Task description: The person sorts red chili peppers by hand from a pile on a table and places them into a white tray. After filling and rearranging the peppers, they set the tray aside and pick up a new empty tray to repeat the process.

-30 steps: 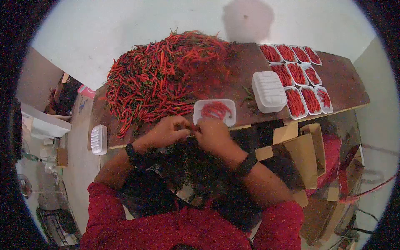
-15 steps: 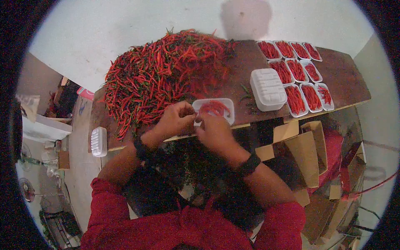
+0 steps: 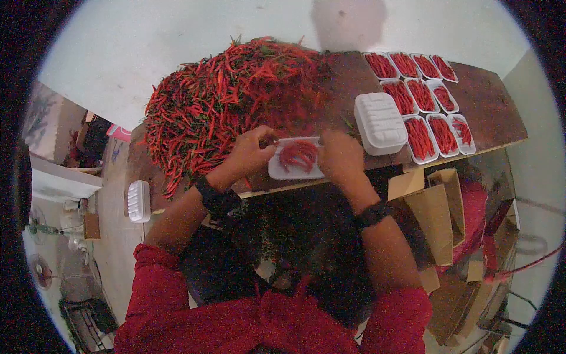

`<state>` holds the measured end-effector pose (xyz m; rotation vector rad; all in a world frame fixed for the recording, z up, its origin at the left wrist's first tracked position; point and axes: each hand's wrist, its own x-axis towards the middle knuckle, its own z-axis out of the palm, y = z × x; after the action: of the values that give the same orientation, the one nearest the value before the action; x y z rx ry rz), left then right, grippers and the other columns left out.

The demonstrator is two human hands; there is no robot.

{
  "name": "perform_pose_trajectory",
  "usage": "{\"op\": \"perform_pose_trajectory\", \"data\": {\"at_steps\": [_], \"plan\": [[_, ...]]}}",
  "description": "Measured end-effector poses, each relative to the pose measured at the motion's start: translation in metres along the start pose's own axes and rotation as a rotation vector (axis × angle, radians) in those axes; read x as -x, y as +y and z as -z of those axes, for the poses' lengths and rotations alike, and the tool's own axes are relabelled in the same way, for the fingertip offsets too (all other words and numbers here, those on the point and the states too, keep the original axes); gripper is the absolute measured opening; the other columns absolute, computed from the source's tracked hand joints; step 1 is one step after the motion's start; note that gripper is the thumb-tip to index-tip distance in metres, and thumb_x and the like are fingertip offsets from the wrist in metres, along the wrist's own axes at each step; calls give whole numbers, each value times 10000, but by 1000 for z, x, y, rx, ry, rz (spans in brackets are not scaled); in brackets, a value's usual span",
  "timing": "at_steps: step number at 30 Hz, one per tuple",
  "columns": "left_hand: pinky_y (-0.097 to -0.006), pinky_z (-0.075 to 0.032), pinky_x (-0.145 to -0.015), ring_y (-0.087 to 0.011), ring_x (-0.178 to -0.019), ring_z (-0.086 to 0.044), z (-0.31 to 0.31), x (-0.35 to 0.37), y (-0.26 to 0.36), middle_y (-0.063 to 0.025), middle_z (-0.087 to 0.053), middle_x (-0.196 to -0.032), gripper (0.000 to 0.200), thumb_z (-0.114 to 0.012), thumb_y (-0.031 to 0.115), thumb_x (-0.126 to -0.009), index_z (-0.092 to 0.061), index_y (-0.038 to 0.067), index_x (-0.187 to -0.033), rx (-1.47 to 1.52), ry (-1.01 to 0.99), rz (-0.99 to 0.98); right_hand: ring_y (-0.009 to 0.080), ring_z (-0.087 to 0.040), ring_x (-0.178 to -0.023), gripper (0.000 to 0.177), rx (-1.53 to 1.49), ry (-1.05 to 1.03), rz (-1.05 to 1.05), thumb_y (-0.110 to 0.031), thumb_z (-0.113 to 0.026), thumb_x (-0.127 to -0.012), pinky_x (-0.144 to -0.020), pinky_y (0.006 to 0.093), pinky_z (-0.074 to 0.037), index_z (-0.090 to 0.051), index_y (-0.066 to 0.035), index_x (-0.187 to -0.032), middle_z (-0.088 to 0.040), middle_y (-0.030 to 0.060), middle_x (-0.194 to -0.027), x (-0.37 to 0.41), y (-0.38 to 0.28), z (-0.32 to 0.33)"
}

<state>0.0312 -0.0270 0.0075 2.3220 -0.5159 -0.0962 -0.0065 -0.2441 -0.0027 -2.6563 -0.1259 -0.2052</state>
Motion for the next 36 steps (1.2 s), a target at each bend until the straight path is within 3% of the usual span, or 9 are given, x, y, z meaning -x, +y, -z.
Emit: {"op": "perform_pose_trajectory", "data": {"at_steps": [9,11,17,21,36], "plan": [[-359,-490,-728,-271,-824,-638,-6,-3,-5,-144,-643,-883,233,-637,190,-771,-610,22,-930,-32,-45,34,324,-601,-858,178,102,-65,-34,-185,-637,-730,-752,420,-483,-647,-71,-866,-616,141,-923,-9,-1,-13],[-387,-476,-719,-291,-799,-615,-6,-4,-5,-147,-626,-843,212,-611,126,-736,-611,36,-929,-78,-16,-35,324,-601,-859,181,98,-71,-38,-186,-638,-726,-751,420,-483,-647,-70,-865,-616,137,-925,-10,-1,-14],[-432,-463,-727,-334,-846,-591,-13,-14,-20,-148,-620,-861,188,-593,147,-742,-611,57,-906,-223,-25,-150,328,-603,-859,183,118,-72,-54,-182,-633,-713,-748,423,-485,-652,-74,-859,-615,138,-927,-11,-5,-13],[-423,-479,-742,-336,-851,-602,-18,-20,-25,-150,-626,-864,202,-605,193,-772,-625,41,-904,-300,-44,-190,329,-605,-850,176,118,-72,-59,-179,-626,-717,-747,425,-485,-658,-80,-860,-615,136,-926,-12,-3,-18],[-426,-461,-678,-334,-785,-575,-24,-22,-21,-125,-587,-818,119,-571,109,-734,-604,65,-840,-270,-13,-295,328,-604,-826,143,147,-75,-44,-169,-627,-721,-729,427,-486,-657,-85,-833,-609,130,-896,-17,-4,-25]]}}
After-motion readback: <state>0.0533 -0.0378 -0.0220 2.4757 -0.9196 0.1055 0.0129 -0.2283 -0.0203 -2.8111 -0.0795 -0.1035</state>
